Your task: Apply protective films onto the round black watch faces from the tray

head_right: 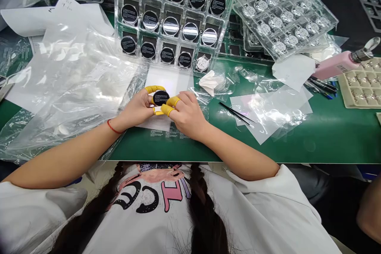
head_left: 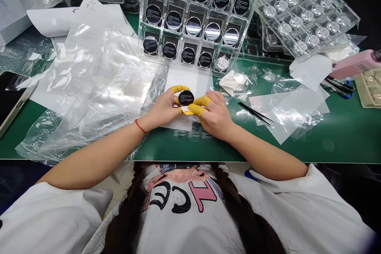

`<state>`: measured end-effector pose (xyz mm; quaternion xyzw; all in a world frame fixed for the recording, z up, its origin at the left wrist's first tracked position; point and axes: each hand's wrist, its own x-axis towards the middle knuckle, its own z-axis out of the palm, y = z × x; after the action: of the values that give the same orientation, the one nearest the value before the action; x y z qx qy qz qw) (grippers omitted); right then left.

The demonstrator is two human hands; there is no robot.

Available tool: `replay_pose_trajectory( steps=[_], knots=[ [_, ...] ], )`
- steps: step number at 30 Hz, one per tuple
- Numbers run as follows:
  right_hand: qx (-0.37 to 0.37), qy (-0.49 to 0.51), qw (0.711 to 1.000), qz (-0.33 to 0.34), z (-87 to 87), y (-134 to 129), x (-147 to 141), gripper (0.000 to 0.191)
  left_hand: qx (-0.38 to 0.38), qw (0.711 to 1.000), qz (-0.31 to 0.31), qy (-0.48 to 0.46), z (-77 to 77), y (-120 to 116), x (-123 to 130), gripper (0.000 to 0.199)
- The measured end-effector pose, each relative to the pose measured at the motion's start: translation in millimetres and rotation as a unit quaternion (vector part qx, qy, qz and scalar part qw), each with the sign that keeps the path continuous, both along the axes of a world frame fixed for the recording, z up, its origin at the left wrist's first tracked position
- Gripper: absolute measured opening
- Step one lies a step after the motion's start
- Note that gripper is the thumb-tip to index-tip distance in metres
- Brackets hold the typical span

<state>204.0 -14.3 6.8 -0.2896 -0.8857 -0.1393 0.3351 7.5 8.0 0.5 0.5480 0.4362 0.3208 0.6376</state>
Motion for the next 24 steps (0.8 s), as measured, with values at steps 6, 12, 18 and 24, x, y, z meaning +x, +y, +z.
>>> replay_pose_trajectory(
  steps=[6, 12, 18, 24],
  knots=[
    [-0.070, 0.052, 0.996, -0.017, 3.4, 2.1, 3.7, 0.020, -0.011, 1.000, 0.002, -0.008, 7.9, 0.9, 1.3, 0.066],
    [-0.042, 0.010, 0.997, -0.060, 1.8, 5.8, 5.1, 0.024, -0.016, 1.000, -0.008, -0.004, 7.2, 0.7, 2.6, 0.066],
    [-0.025, -0.027, 0.998, -0.041, -1.3, 2.6, 5.5, 0.029, 0.002, 1.000, -0.011, 0.003, 0.8, 1.5, 0.4, 0.068],
    [-0.023, -0.022, 0.999, -0.030, -3.7, 2.7, 5.5, 0.031, -0.014, 1.000, 0.002, 0.002, 5.6, 2.0, 1.0, 0.074]
  ],
)
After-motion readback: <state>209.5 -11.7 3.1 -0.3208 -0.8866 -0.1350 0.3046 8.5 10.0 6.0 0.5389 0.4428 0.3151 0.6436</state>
